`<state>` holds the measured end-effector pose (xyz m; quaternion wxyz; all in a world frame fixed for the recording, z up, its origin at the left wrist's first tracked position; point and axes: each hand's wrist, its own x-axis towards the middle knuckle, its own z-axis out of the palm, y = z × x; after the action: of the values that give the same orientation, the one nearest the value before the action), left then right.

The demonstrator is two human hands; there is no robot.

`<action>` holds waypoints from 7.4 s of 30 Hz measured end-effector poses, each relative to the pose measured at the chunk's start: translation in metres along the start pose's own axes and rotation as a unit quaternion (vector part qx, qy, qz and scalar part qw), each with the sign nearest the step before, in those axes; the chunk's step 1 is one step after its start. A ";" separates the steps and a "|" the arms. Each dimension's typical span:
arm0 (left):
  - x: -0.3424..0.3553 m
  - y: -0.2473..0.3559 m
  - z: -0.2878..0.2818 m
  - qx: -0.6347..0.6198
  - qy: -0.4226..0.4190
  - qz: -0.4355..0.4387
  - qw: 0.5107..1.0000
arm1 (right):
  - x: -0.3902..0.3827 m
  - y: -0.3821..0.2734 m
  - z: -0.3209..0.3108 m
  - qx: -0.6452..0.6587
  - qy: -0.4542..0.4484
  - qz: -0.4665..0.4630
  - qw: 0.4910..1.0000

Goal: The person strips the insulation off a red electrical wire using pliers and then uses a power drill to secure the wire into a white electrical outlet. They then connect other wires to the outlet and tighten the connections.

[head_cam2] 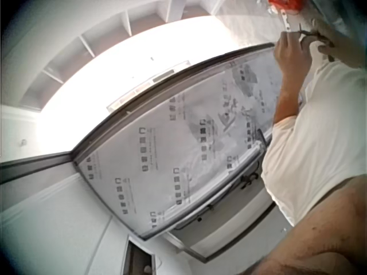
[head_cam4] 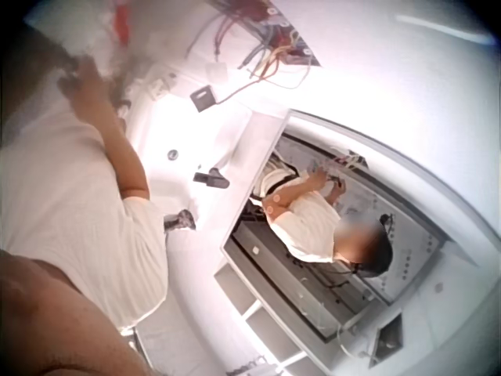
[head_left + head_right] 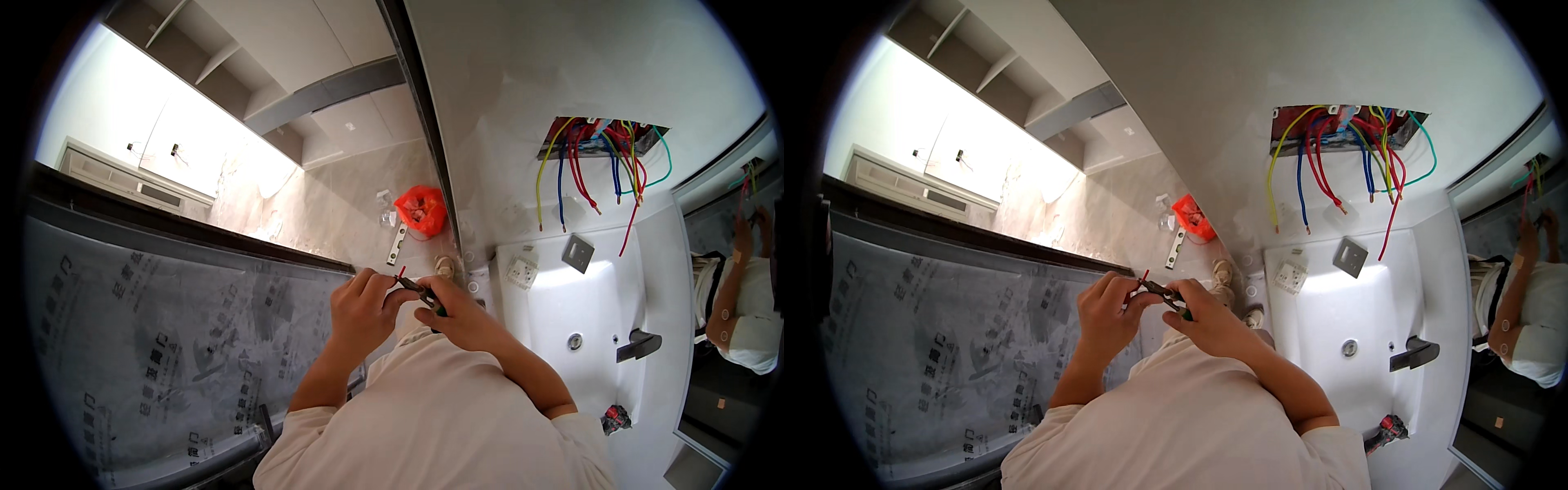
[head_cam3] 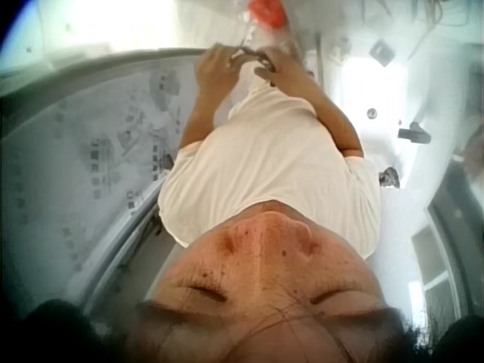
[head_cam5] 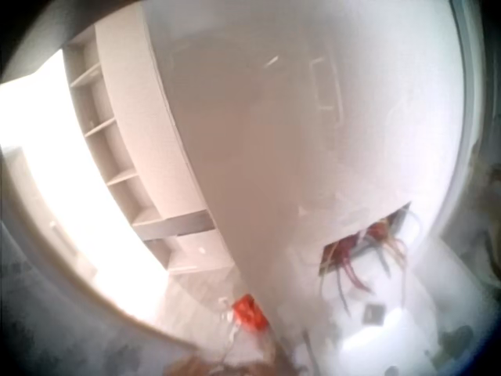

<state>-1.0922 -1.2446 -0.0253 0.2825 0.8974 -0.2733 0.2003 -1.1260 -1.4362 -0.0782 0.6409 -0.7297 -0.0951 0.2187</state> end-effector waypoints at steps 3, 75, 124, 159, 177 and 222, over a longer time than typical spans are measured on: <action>-0.008 -0.006 -0.005 -0.010 -0.004 -0.011 1.000 | 0.000 0.008 0.011 -0.024 0.000 -0.034 0.999; 0.020 0.037 -0.010 -0.467 -0.142 -0.168 0.856 | -0.031 -0.016 -0.042 0.312 0.082 -0.204 0.924; 0.031 0.044 -0.013 -0.335 -0.247 -0.135 0.899 | -0.037 -0.007 -0.038 -0.096 0.180 -0.403 0.892; 0.024 0.023 0.066 -0.559 -0.300 -0.432 0.641 | -0.156 0.332 -0.303 -0.335 0.643 0.430 0.538; 0.009 -0.007 0.125 -0.554 -0.285 -0.433 0.652 | -0.045 0.260 -0.103 -0.344 0.358 0.103 0.862; 0.072 0.156 0.106 -0.682 -0.546 -0.256 0.414 | -0.445 0.281 0.038 -0.195 0.859 0.323 0.346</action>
<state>-1.1094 -1.4448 -0.0067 0.6309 0.3582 -0.1741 -0.6658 -1.5764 -1.6339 -0.2679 0.0905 -0.5964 0.7103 -0.3628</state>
